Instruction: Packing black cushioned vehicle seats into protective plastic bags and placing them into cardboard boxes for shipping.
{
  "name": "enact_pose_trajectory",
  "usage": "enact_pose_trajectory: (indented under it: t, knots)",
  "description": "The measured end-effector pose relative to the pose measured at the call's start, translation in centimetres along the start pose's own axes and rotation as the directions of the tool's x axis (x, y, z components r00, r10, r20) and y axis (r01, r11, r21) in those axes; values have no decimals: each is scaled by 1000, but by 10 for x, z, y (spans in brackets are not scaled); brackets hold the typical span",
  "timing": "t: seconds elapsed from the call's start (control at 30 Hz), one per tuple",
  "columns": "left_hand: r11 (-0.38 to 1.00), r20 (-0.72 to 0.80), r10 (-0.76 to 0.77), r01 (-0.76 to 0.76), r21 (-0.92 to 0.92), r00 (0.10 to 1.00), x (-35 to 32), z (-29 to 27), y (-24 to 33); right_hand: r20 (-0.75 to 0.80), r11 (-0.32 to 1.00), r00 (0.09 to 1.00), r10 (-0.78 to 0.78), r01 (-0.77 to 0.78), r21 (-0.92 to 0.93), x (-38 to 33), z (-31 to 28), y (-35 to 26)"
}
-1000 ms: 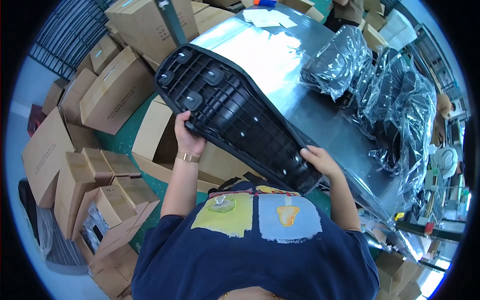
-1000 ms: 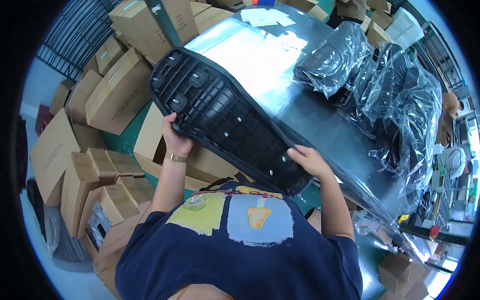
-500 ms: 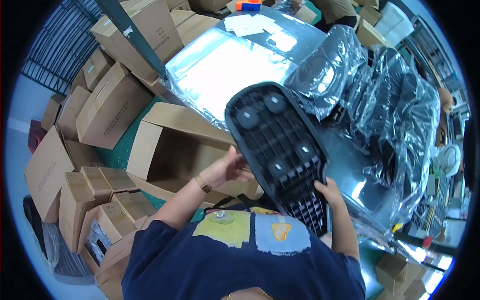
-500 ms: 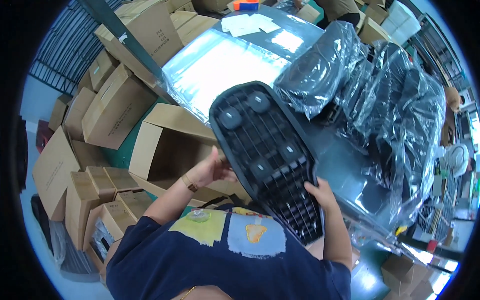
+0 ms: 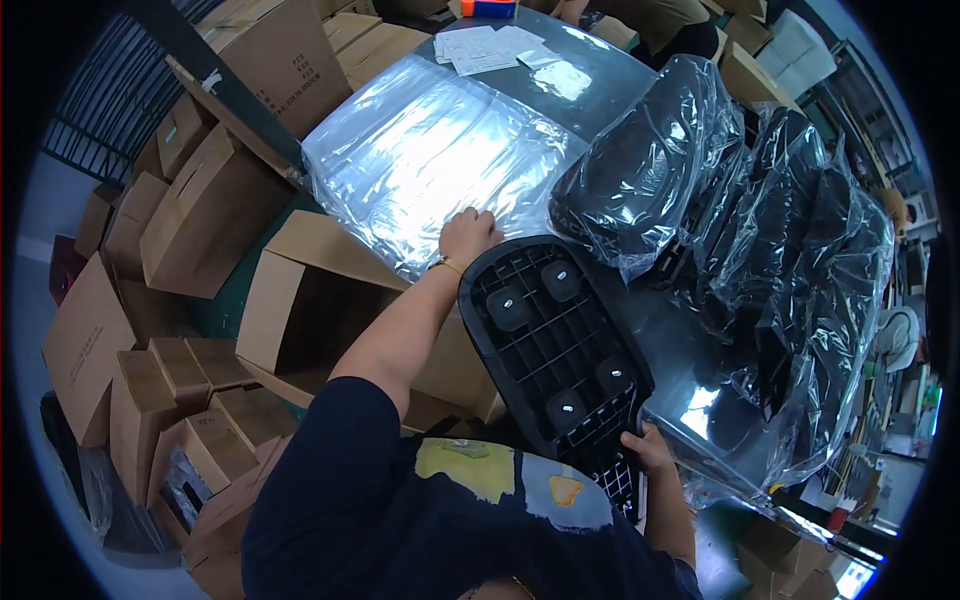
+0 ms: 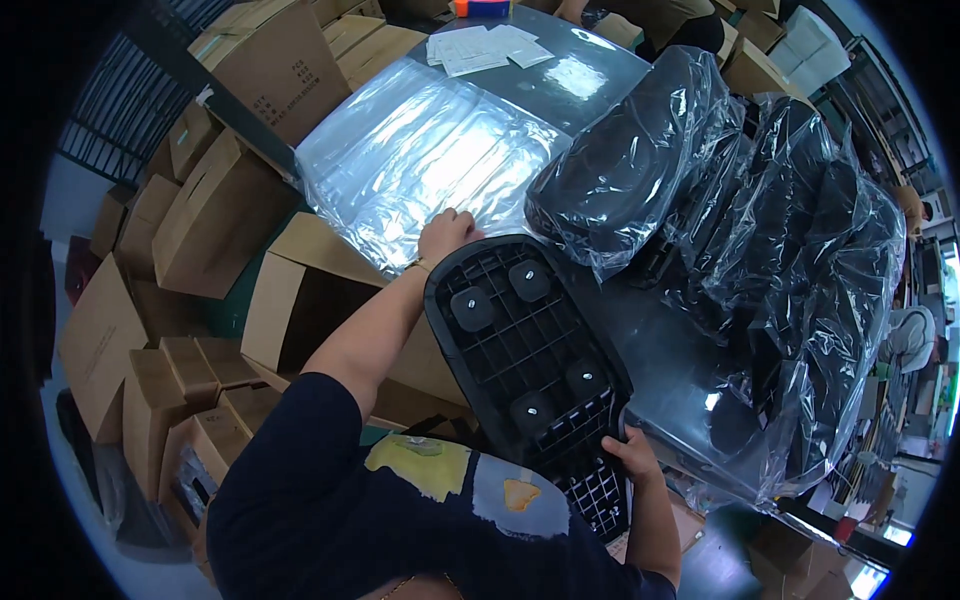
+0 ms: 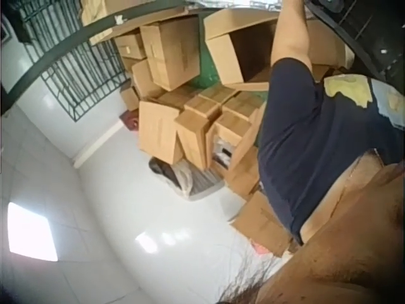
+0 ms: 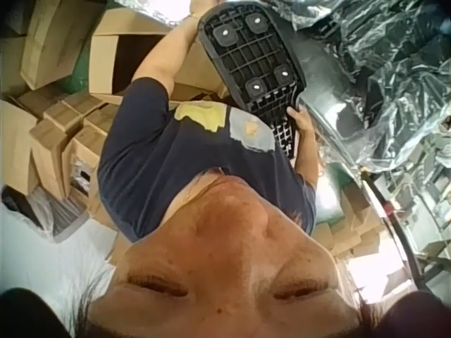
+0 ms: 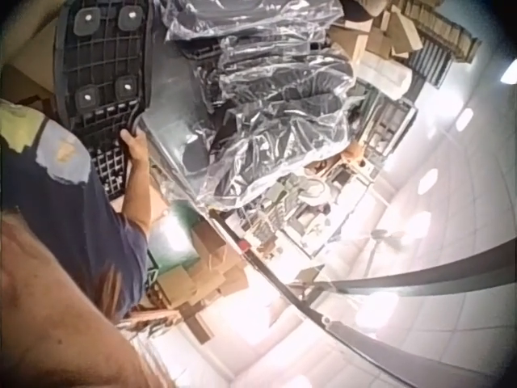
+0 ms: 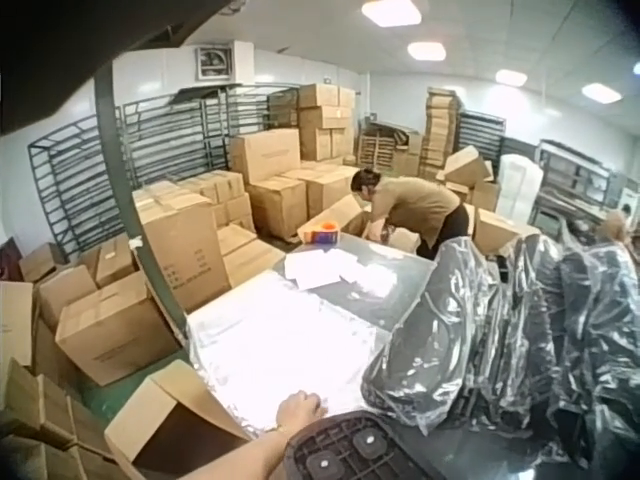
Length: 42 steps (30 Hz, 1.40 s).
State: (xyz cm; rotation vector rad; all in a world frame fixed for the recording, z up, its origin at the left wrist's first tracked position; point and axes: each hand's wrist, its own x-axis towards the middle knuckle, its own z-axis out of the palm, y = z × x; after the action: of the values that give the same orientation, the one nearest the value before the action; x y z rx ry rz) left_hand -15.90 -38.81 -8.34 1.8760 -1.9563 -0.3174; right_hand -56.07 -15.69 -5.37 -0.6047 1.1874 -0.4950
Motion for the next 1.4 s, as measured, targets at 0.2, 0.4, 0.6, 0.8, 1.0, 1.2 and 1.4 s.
enact_pose_trajectory:
  t: [0.2,0.4,0.6,0.8,1.0,1.2,1.4]
  knots:
    - [996,178,-12,27,-83,984,9,-28,-52,37,998,999,20,-21,51,10,2,-4]
    - [905,324,-162,9,426,932,0,-82,-56,66,997,997,49,-52,50,11,6,-10]
    - [990,53,126,-123,-66,991,3,-17,-22,11,995,996,93,-93,28,11,18,-13]
    - [994,165,21,-3,-106,986,18,0,-42,2,992,992,125,-125,18,4,15,-10]
    - [510,185,-517,474,-718,836,23,-30,-71,-11,995,995,103,-103,-12,11,29,-25]
    - [464,271,-410,455,-760,871,12,-79,-91,28,995,999,37,-35,-93,26,42,-59]
    - [193,243,-428,351,-916,870,-1,-135,-126,57,922,979,-193,201,-329,67,69,-115]
